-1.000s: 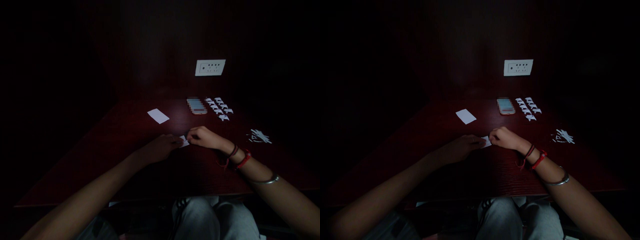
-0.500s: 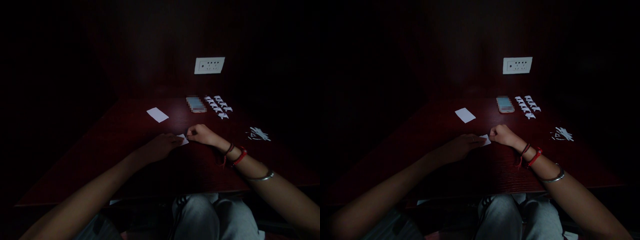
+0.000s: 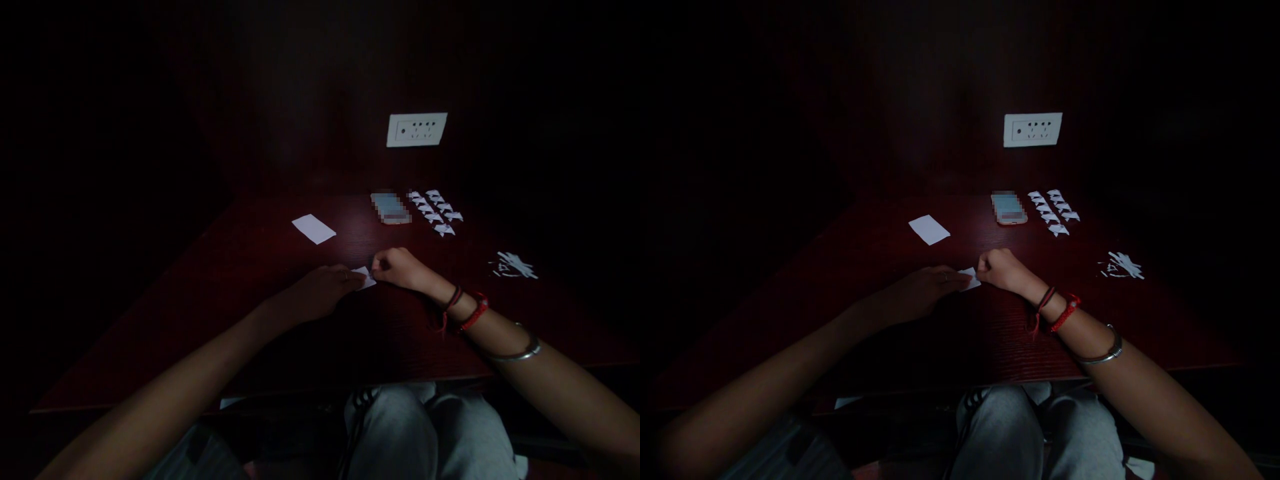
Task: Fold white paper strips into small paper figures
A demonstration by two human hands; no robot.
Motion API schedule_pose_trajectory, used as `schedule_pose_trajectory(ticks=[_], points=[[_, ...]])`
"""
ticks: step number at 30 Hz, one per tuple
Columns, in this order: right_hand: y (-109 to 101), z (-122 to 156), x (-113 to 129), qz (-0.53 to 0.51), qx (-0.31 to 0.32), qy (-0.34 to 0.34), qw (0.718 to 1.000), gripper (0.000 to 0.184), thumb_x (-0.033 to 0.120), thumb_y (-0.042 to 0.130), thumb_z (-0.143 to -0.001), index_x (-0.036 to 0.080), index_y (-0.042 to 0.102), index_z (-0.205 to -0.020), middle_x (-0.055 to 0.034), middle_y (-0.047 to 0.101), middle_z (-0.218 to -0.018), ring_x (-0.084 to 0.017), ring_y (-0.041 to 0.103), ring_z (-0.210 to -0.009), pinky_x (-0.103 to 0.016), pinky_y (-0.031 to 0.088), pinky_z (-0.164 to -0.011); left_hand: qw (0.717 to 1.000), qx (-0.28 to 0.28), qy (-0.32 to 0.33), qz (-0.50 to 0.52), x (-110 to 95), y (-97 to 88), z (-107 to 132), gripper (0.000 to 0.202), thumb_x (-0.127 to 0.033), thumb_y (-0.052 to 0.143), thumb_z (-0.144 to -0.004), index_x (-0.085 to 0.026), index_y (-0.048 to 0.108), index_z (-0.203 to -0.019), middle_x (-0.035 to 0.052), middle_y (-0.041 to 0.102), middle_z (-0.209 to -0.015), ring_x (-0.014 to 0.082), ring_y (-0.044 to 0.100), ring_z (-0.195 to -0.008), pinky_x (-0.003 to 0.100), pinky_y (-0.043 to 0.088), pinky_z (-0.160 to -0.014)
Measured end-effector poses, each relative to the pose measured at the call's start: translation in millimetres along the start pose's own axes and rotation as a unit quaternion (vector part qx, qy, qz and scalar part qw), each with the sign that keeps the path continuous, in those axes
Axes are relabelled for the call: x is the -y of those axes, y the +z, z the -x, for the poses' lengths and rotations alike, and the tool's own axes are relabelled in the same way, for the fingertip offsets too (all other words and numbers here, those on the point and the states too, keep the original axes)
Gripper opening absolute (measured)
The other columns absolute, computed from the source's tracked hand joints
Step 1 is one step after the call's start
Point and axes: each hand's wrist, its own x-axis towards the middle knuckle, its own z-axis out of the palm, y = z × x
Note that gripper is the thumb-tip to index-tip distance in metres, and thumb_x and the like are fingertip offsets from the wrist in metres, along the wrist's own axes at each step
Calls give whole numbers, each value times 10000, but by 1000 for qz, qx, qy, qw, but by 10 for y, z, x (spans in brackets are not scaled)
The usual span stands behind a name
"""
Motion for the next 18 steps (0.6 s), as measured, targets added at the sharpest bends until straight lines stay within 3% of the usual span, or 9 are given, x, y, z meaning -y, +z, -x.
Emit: schedule_pose_trajectory(ticks=[3, 6, 10, 18], points=[[3, 18, -5, 16, -18, -36, 999, 80, 150, 519, -650, 146, 594, -678, -8, 588, -655, -93, 512, -587, -200, 362, -552, 1000, 3, 3, -3, -12, -4, -4, 451, -39, 383, -759, -188, 388, -1184, 40, 474, -1166, 161, 424, -1042, 302, 355, -863], [-39, 58, -11, 51, -30, -138, 989, 151, 113, 504, -681, 153, 612, -778, -25, 574, -759, -98, 514, -672, -204, 373, -614, 1000, -3, 9, -7, -20, -4, 2, 450, -35, 378, -767, -181, 372, -1193, 36, 463, -1180, 162, 416, -1045, 305, 348, -866], [-132, 127, 10, 123, 32, -239, 963, 230, 106, 452, -738, 186, 618, -875, -30, 564, -828, -106, 516, -719, -220, 368, -647, 1000, -9, 11, -5, -27, -2, 12, 444, -38, 368, -781, -196, 360, -1196, 24, 454, -1192, 150, 418, -1044, 296, 354, -850], [-202, 164, 46, 190, 68, -260, 944, 288, 102, 421, -744, 201, 603, -944, -33, 579, -847, -124, 526, -754, -242, 365, -662, 1000, -24, 16, -11, 11, 54, 19, 450, -50, 400, -774, -214, 373, -1192, 9, 429, -1218, 143, 400, -1081, 293, 332, -886]])
